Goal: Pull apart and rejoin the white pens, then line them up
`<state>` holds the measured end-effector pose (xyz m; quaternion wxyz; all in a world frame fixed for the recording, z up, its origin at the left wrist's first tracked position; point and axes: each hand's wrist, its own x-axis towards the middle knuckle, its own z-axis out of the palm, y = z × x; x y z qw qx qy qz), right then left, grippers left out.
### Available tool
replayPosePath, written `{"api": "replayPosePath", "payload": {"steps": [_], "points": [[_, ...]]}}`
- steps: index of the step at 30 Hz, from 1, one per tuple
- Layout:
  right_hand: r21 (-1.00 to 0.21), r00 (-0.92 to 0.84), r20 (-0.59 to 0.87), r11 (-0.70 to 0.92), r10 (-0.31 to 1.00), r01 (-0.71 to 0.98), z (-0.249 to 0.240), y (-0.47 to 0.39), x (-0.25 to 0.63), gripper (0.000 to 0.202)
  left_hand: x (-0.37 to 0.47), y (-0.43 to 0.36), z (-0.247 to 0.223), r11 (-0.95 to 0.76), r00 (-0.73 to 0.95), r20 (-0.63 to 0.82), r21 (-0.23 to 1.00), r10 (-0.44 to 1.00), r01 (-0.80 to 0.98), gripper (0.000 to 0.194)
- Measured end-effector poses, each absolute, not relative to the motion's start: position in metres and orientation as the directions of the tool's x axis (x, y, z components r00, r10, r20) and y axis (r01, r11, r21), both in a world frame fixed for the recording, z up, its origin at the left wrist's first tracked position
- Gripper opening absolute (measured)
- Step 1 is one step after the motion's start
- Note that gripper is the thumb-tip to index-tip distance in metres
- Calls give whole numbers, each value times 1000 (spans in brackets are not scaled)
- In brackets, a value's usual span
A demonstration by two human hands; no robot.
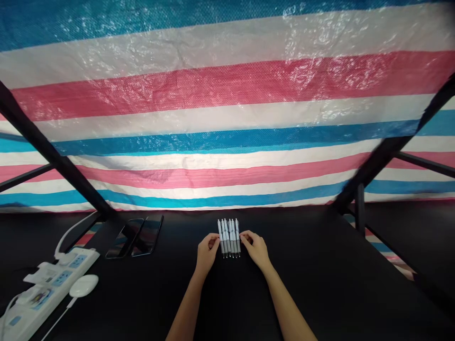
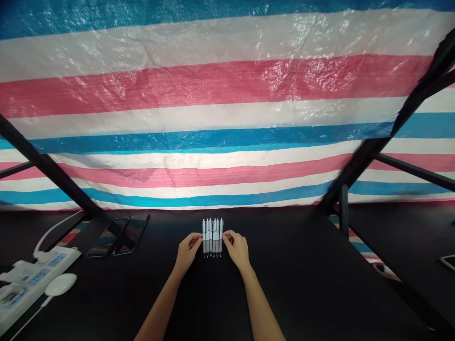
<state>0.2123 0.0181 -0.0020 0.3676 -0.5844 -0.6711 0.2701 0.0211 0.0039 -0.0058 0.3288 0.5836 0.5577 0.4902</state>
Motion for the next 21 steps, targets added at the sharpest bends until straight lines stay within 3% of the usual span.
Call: {"api": "replayPosePath", "payload": {"steps": [21], "points": [[-788,-60,198,195,978,585,-4,19,214,27,22,3,-5,-143,-115,189,936,975,323,23]]}}
